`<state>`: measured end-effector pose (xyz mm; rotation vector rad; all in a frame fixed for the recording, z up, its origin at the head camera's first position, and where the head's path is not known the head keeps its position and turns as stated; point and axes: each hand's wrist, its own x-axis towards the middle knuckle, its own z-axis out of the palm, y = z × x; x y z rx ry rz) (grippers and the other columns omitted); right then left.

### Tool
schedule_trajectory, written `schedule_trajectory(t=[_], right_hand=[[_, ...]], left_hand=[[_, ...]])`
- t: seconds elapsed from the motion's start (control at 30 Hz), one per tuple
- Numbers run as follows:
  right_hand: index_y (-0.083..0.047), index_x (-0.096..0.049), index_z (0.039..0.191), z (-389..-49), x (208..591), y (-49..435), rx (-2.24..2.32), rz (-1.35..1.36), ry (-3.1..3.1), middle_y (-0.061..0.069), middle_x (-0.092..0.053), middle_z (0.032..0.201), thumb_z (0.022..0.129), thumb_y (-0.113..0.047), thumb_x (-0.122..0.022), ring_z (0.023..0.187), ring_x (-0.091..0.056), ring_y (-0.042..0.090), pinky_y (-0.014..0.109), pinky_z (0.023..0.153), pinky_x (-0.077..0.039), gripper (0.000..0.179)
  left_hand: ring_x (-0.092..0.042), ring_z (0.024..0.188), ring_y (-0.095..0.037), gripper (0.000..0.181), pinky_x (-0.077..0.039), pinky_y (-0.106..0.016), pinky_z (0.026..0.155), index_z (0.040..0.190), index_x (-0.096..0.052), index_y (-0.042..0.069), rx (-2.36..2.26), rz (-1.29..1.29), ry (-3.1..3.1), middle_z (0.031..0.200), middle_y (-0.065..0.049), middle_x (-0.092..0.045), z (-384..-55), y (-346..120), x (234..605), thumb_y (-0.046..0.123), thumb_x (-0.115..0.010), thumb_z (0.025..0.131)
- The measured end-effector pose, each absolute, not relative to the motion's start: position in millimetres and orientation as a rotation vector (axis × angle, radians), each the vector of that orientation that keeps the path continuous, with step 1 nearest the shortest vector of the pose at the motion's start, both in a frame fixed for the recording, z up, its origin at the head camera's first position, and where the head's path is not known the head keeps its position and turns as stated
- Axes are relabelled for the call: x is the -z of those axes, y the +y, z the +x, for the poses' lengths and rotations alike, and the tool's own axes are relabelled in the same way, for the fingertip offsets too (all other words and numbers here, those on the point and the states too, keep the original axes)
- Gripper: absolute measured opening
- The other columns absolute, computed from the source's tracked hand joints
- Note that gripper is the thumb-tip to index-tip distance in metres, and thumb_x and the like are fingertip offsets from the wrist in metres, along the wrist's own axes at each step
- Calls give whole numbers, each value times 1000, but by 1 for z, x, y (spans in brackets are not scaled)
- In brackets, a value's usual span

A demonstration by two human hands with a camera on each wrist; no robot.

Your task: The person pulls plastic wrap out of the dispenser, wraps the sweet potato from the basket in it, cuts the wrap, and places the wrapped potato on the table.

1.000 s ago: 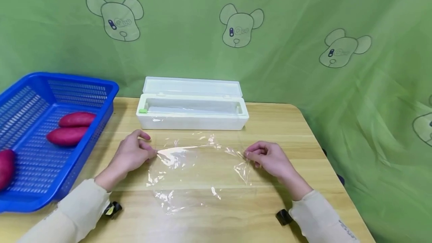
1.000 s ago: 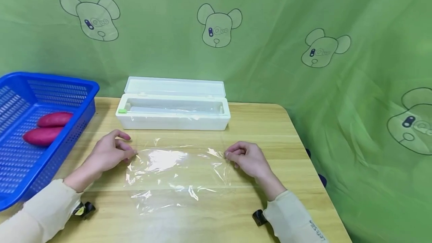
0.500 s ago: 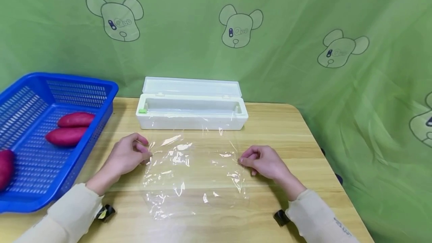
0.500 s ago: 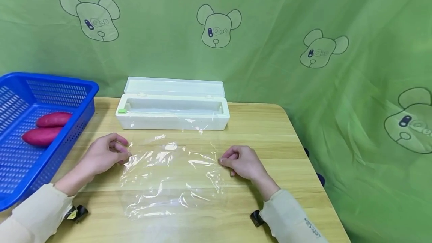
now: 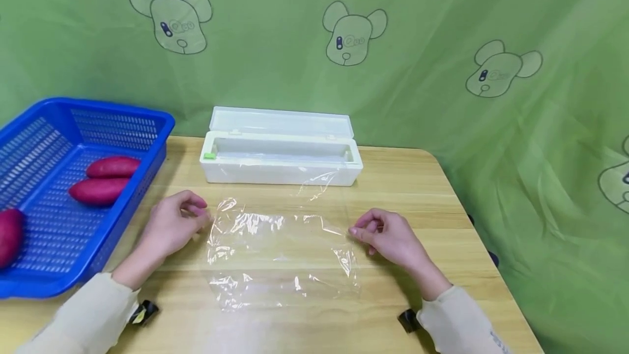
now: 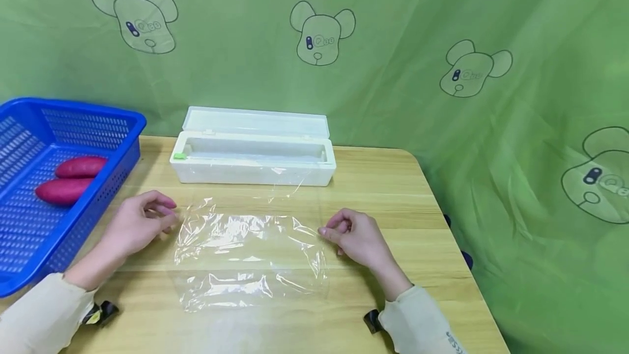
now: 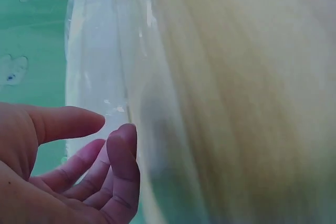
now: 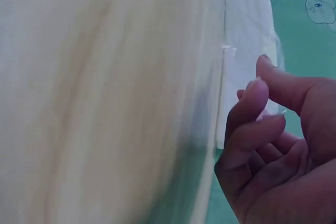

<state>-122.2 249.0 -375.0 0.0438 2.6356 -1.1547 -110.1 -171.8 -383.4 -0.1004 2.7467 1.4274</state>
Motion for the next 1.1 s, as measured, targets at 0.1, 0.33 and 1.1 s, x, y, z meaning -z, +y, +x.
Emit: schedule_trajectory(t=[0.1, 0.33, 1.1], right_hand=[[-7, -74, 107, -119, 374, 246, 1187, 5, 2652, 6, -69, 86, 93, -26, -85, 69, -66, 21, 29, 60, -58, 26], [-9, -77, 106, -114, 380, 249, 1265, -38, 2593, 8, -74, 97, 90, -24, -88, 86, -65, 22, 28, 63, -58, 25], [-22, -81, 102, -118, 387, 282, 1180, -451, 2642, 1, -73, 104, 79, -13, -94, 91, -59, 17, 23, 73, -48, 28]], left_hand=[[-70, 77, -14, 17, -55, -25, 67, 109, -74, 0, -1374, -14, 2826, 99, -14, -79, -100, -172, 375, 9, -77, 95], [-69, 82, -8, 15, -58, -22, 69, 111, -78, 8, -1434, 143, 2861, 98, -6, -80, -77, -182, 328, 18, -78, 100], [-67, 88, -23, 22, -46, -31, 71, 105, -84, 14, -763, 122, 3061, 102, -13, -80, -126, -266, 269, 34, -82, 97]])
